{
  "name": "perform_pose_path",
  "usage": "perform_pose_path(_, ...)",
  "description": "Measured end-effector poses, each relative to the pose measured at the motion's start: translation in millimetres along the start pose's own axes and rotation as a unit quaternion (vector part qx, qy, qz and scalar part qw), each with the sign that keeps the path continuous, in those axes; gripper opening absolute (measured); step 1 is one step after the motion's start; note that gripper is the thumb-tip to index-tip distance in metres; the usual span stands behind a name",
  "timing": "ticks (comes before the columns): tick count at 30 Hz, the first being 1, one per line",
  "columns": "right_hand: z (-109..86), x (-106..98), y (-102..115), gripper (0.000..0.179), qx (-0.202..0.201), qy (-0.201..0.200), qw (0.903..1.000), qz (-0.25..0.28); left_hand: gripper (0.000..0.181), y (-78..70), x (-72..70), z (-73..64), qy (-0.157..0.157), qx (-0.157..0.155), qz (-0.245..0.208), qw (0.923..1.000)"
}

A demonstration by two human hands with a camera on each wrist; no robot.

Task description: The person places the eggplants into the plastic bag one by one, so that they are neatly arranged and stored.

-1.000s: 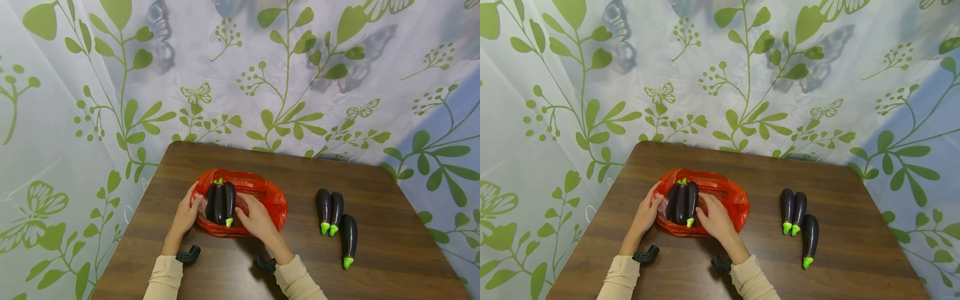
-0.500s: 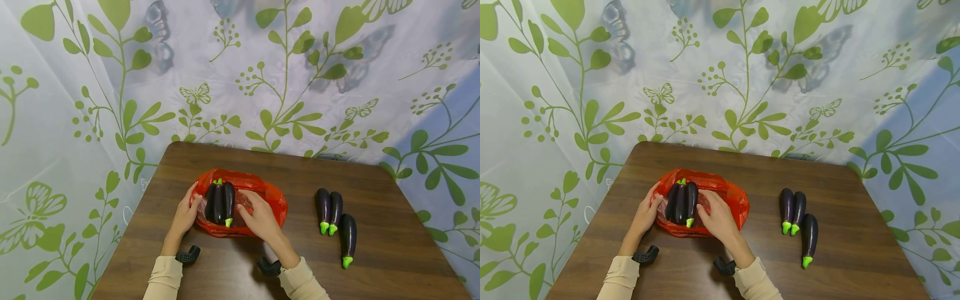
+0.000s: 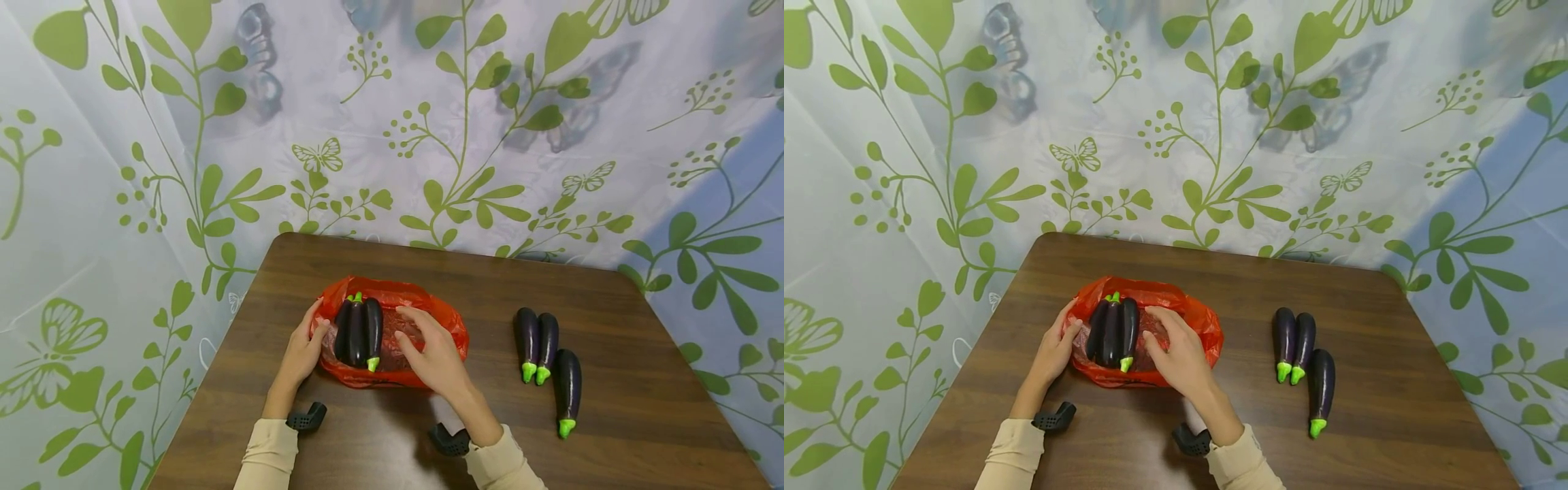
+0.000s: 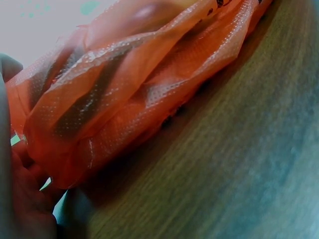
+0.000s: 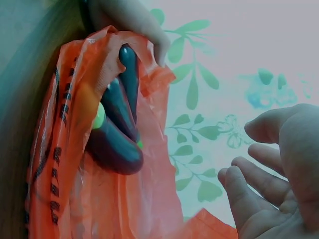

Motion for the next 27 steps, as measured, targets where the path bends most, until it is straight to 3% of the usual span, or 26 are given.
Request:
perform_pose_path(14, -11.2, -18.5, -5.4, 0.045, -0.008, -0.037, 0.9992, -0.010, 0.057, 0.0, -0.5, 0.0, 0.001, -0.006, 0.010, 0.9999)
perform_pose_path(27, -26.1, -42.1, -17.0, 0.044, -0.014, -0.066, 0.9964, -0.051, 0.056, 1.8, 1.4, 0.7, -0.004, -0.004, 0.013, 0.9999)
Point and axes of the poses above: each hand's wrist, its own z-axis towards the middle knuckle, its own x-axis out of the palm, y = z × x, the point moved 2 cm from there along z, towards the middle knuckle, and after that the axes turned 8 degrees about y, right-handed, at the moved point
